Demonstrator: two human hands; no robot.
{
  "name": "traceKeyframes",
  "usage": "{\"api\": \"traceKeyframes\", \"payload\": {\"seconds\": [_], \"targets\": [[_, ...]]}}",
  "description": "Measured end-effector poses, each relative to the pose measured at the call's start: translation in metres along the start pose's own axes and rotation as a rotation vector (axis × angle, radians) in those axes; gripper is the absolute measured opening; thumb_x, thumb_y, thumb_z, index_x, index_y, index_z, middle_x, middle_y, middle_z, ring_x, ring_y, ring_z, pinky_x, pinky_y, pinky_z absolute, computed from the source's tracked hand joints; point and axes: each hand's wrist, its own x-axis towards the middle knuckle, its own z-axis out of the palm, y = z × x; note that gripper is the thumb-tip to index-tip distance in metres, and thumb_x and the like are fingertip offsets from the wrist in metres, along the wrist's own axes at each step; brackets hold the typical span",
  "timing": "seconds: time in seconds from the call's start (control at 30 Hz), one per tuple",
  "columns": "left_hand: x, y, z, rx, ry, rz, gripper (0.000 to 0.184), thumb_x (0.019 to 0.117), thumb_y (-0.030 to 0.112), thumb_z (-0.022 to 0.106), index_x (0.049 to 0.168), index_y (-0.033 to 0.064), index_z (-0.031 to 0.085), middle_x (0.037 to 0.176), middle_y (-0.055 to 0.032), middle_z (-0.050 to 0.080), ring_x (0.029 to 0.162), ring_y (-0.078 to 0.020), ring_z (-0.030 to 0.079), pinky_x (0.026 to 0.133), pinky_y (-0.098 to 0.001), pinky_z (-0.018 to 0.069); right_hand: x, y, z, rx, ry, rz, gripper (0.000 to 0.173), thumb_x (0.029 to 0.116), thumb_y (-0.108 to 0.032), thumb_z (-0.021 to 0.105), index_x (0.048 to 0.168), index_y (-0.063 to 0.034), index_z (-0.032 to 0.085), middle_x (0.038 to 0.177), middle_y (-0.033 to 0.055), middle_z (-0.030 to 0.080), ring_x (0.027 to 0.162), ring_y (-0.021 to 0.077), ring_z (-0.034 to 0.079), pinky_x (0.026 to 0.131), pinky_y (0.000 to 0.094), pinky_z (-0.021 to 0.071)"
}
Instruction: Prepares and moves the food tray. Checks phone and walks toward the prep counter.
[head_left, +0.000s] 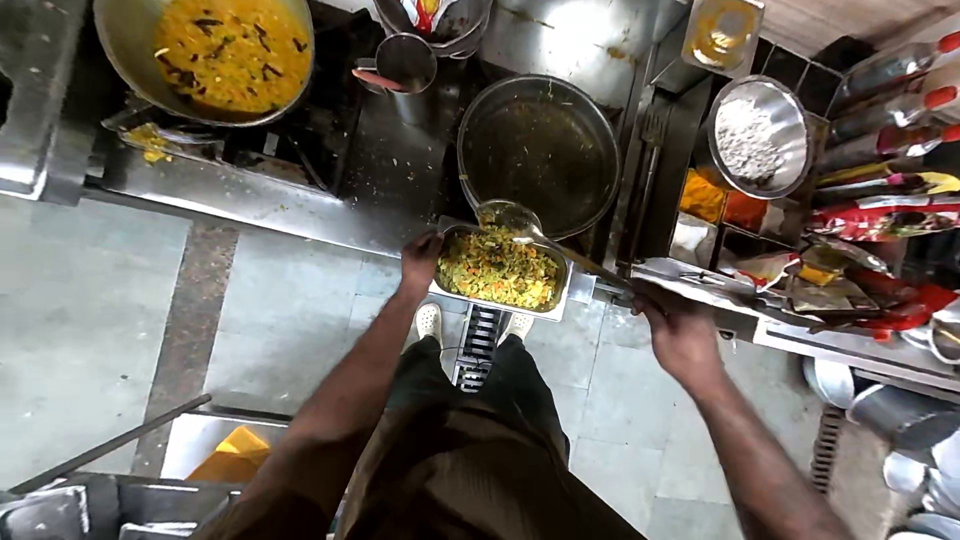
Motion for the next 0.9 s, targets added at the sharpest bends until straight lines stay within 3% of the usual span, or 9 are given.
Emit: {"api": "traceKeyframes", "payload": {"seconds": [0.1,0.2,0.33,0.5,0.6,0.67,0.73,0.8,0.9], "targets": [[0.001,-0.002,-0.002,-0.004,-0.014,-0.002,0.029,0.1029,0.024,0.064,0.120,0.0021,0.071,0.111,-0.0084,0.073,0.102,-0.0112,0.068,0.094,-0.0323,0.0559,-0.054,0.042,0.063,-0.264,0.228,-0.157,0.037,0.1002,-0.003,0.051,0.127,-0.0189,0.072,0.107,0.0122,0.074,0.092,0.0327,0.070,0.077,0.0546,0.0564],[0.003,-0.001,-0.001,0.011,-0.015,0.007,0.030,0.1025,0.026,0.065,0.121,0.0022,0.071,0.112,-0.0088,0.073,0.103,-0.0119,0.068,0.094,-0.0336,0.0561,-0.082,0.072,0.098,-0.353,0.342,-0.176,0.044,0.0980,-0.002,0.049,0.126,-0.0265,0.073,0.105,0.0092,0.074,0.088,0.0303,0.069,0.072,0.0482,0.0532],[0.002,-0.002,0.000,-0.007,-0.019,0.019,0.029,0.1023,0.024,0.065,0.119,0.0016,0.071,0.108,-0.0085,0.073,0.099,-0.0132,0.069,0.092,-0.0348,0.0574,-0.084,0.061,0.088,-0.067,0.366,-0.088,0.035,0.1045,-0.012,0.047,0.129,-0.0180,0.071,0.096,0.0082,0.072,0.085,0.0238,0.068,0.075,0.0450,0.0565],[0.002,-0.003,0.001,0.088,-0.018,0.099,0.026,0.1033,0.026,0.064,0.113,0.0034,0.072,0.100,-0.0064,0.072,0.090,-0.0105,0.068,0.087,-0.0318,0.0573,-0.010,0.020,0.061,0.251,0.170,0.120,0.034,0.1064,-0.022,0.053,0.136,-0.0091,0.064,0.096,0.0065,0.073,0.073,0.0157,0.067,0.069,0.0411,0.0589],[-0.002,-0.002,0.003,0.129,-0.047,0.094,0.029,0.1044,0.028,0.061,0.116,0.0037,0.071,0.104,-0.0070,0.072,0.094,-0.0108,0.068,0.089,-0.0328,0.0571,0.017,0.010,0.056,0.563,0.092,0.209,0.045,0.1070,-0.029,0.054,0.150,-0.0142,0.052,0.127,0.0054,0.069,0.103,0.0167,0.071,0.086,0.0397,0.0628],[0.001,-0.003,0.002,0.135,-0.044,0.102,0.031,0.1040,0.030,0.062,0.118,0.0036,0.071,0.106,-0.0083,0.073,0.096,-0.0126,0.069,0.091,-0.0346,0.0576,0.008,0.022,0.077,0.906,0.216,0.217,0.049,0.1120,-0.035,0.033,0.152,-0.0089,0.045,0.144,0.0085,0.061,0.126,0.0240,0.063,0.102,0.0473,0.0564],[0.002,-0.001,0.002,0.153,-0.040,0.107,0.032,0.1040,0.032,0.062,0.117,0.0042,0.071,0.105,-0.0077,0.073,0.094,-0.0120,0.069,0.090,-0.0336,0.0576,-0.027,0.048,0.119,1.003,0.372,0.386,0.049,0.1127,-0.036,0.029,0.141,-0.0055,0.054,0.135,0.0111,0.065,0.121,0.0268,0.066,0.099,0.0510,0.0576],[0.000,0.000,0.000,0.186,-0.060,0.118,0.032,0.1046,0.031,0.061,0.116,0.0038,0.071,0.102,-0.0074,0.072,0.092,-0.0113,0.068,0.088,-0.0325,0.0576,-0.108,0.076,0.176,0.786,0.234,0.652,0.032,0.1097,-0.024,0.045,0.126,-0.0042,0.063,0.118,0.0122,0.070,0.104,0.0238,0.070,0.089,0.0463,0.0609],[0.003,-0.004,0.001,0.223,-0.075,0.160,0.032,0.1057,0.032,0.058,0.114,0.0037,0.071,0.098,-0.0061,0.071,0.086,-0.0107,0.067,0.084,-0.0319,0.0573,-0.230,0.070,0.224,0.457,-0.375,0.831,0.024,0.0987,-0.020,0.063,0.117,-0.0075,0.072,0.106,0.0117,0.074,0.094,0.0243,0.072,0.087,0.0499,0.0598]]}}
